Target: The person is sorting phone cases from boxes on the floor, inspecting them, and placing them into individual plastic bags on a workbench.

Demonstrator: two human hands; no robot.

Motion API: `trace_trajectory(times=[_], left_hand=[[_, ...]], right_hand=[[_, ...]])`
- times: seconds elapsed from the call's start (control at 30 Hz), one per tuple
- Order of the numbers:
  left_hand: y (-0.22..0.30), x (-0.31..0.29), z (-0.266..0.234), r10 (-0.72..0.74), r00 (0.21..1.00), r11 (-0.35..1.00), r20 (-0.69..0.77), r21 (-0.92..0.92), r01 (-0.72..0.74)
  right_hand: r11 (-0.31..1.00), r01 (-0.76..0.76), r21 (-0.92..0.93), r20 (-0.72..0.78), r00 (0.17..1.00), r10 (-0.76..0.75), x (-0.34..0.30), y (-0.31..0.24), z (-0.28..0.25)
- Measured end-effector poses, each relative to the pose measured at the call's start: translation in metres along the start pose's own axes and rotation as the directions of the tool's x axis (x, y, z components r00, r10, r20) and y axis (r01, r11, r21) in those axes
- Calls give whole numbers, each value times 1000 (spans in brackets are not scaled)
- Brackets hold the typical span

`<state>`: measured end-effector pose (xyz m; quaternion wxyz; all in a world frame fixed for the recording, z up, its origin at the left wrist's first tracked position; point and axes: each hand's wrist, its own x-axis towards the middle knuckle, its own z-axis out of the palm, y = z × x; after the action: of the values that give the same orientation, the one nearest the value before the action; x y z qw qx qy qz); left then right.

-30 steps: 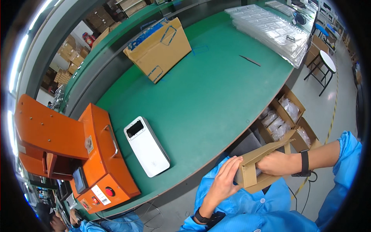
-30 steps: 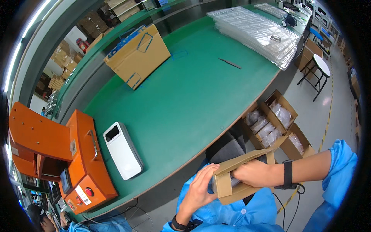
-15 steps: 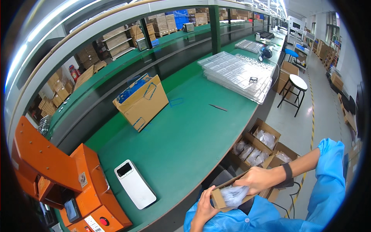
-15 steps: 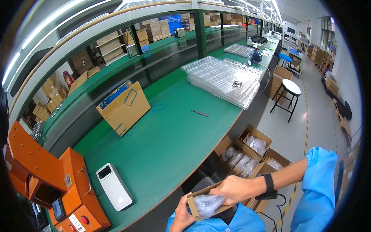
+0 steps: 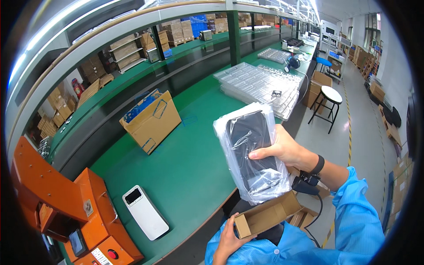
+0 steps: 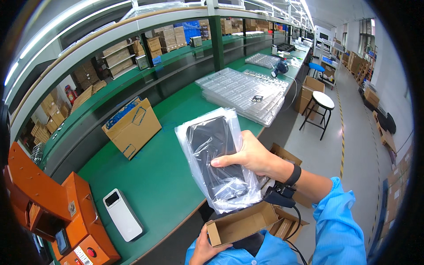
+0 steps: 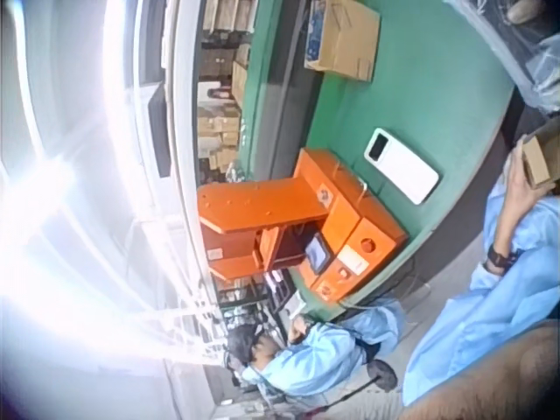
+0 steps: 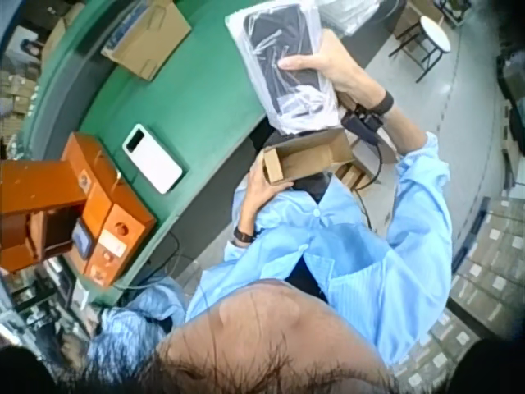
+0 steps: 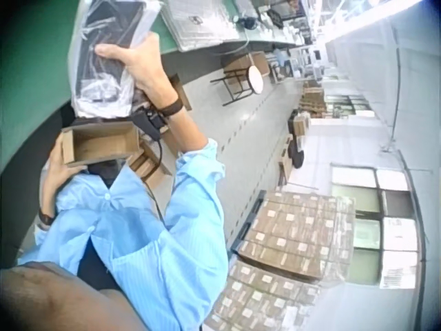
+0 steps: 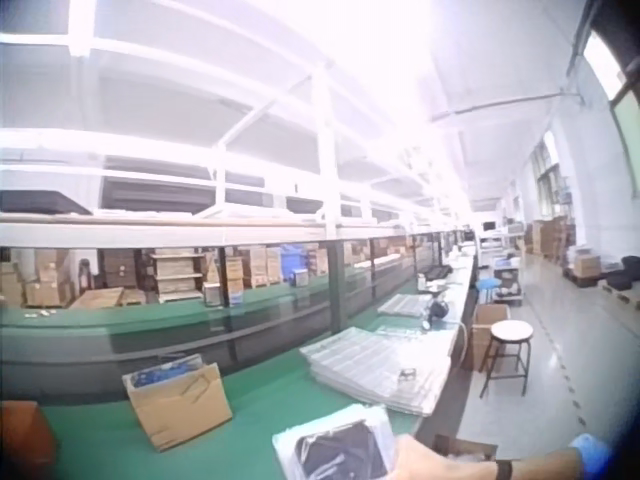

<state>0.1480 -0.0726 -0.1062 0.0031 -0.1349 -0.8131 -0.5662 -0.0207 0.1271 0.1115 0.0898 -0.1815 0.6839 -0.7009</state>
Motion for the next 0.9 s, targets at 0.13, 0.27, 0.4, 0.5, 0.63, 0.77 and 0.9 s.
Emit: trace_trajectory(times=[0.13, 0.27, 0.4, 0.5, 0.63, 0.77, 0.9], left_hand=[[3, -1, 0, 36, 998, 999, -50, -14, -37], [-1, -1, -2, -18, 1000, 999, -18, -50, 17], [1, 4, -6, -14, 999, 999, -31, -52, 12], [10, 2, -9, -2, 999, 999, -39, -42, 0], [13, 3, -10, 5, 998, 996, -67, -83, -11], [8, 5, -9, 7, 997, 999, -80, -45, -11], [3, 1, -1, 81, 989, 996, -121, 59, -74]], right_hand=[[1000, -7, 11, 26, 1000, 6, 11, 2, 4], [999, -49, -11, 28, 998, 49, 30, -1, 7], [991, -64, -118, 39, 997, 69, 67, 14, 8], [794, 130, -593, 55, 991, -121, 87, 10, 7], [-6, 523, -852, 456, 737, -499, 110, 31, 25], [-366, 633, -682, 728, 535, -429, 108, 89, 38], [-341, 660, -669, 741, 558, -374, 89, 82, 44]])
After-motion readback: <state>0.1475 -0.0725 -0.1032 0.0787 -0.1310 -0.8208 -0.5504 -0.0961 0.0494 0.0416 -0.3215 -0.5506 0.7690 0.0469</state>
